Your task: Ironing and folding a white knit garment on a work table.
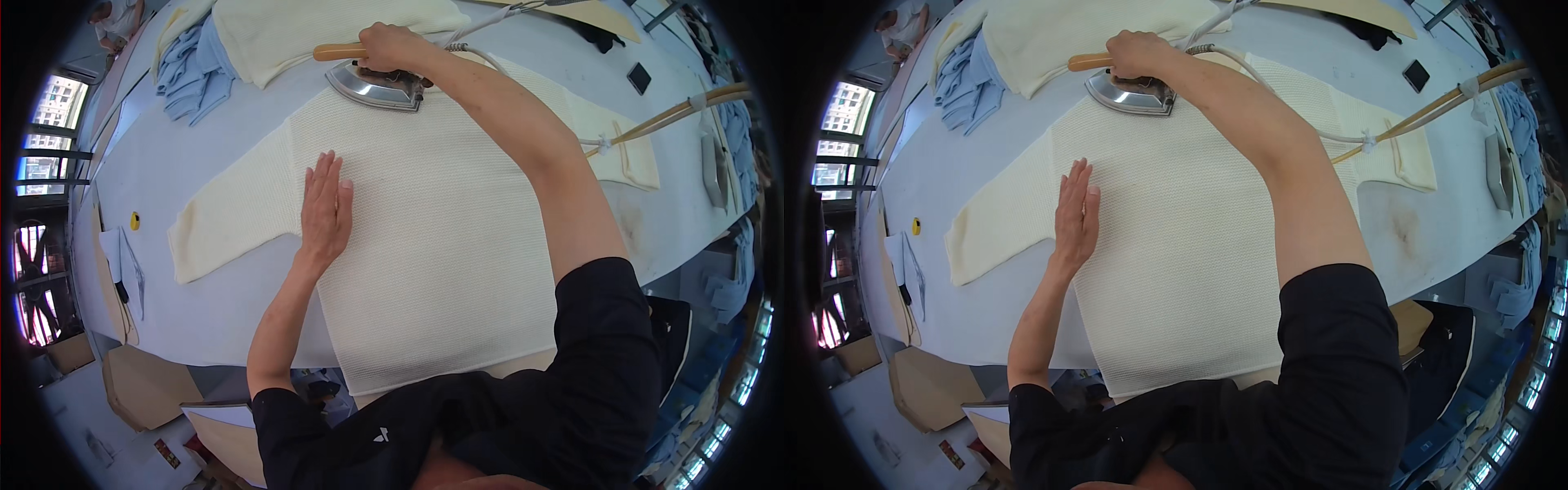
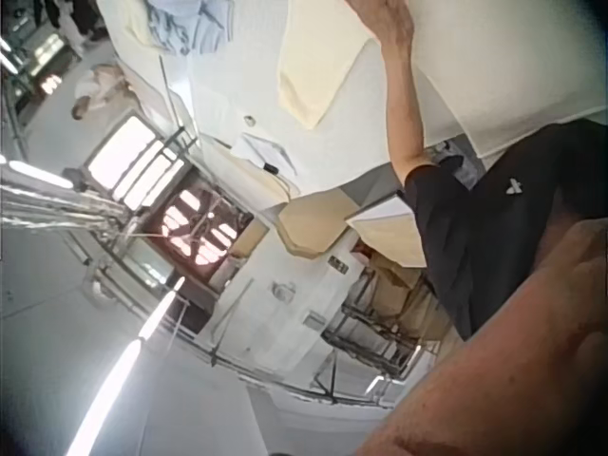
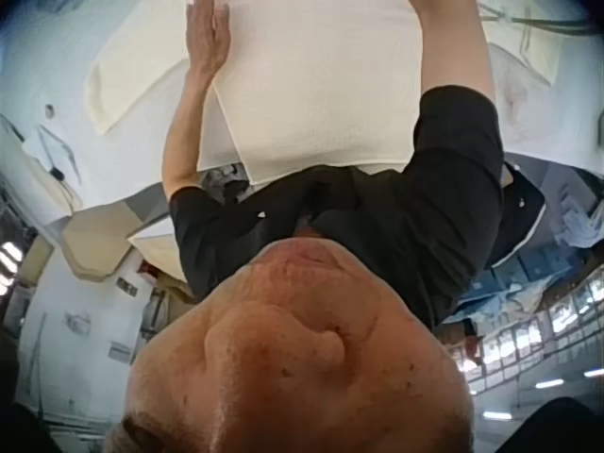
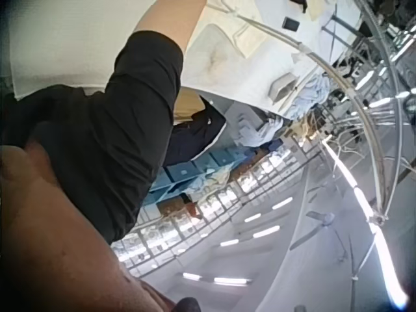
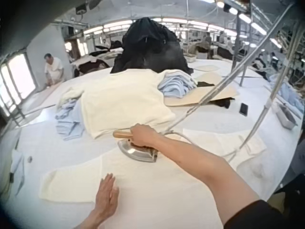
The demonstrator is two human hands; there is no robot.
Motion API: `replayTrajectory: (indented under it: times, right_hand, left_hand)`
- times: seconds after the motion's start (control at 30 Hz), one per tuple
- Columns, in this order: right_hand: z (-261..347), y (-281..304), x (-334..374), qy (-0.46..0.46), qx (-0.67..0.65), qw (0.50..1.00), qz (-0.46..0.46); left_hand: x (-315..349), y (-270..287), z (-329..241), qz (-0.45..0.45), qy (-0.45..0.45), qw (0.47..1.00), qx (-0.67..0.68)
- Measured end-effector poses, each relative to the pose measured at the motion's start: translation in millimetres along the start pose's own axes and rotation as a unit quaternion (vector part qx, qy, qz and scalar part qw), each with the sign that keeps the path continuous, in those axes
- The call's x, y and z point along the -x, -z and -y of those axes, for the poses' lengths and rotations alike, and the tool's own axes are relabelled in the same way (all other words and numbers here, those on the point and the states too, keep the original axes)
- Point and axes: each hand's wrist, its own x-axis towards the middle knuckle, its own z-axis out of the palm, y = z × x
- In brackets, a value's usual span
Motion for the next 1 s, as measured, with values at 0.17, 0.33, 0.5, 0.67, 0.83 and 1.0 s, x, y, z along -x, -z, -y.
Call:
replayTrajectory:
  times: [0.17, 0.33, 0.5, 0.67, 0.83, 1.0]
  right_hand:
    - [34.7, 10.3, 46.8, 0.04, -0.02, 0.995, 0.092]
    - [7.0, 17.3, 135.5, 0.131, 0.034, 0.985, 0.112]
    - [-61.6, 42.2, 193.0, -0.063, 0.113, 0.99, 0.058]
    - [-148.0, 48.5, 186.6, -0.179, 0.077, 0.98, -0.046]
    - [-209.9, 42.1, 148.8, -0.247, 0.084, 0.961, -0.092]
    - [-215.9, 36.7, 103.8, -0.252, 0.107, 0.955, -0.114]
  left_hand:
    - [-42.6, 10.4, 53.2, 0.029, 0.111, 0.993, -0.017]
    - [-156.9, -46.5, 85.9, 0.066, 0.078, 0.986, -0.13]
    - [-206.9, -80.0, 68.5, 0.112, 0.024, 0.978, -0.171]
    - [-190.2, -75.9, 58.9, 0.112, 0.063, 0.966, -0.223]
    - [-122.1, -110.0, -2.5, 0.093, -0.065, 0.975, -0.189]
    - [-90.6, -131.8, -35.8, 0.101, -0.145, 0.968, -0.179]
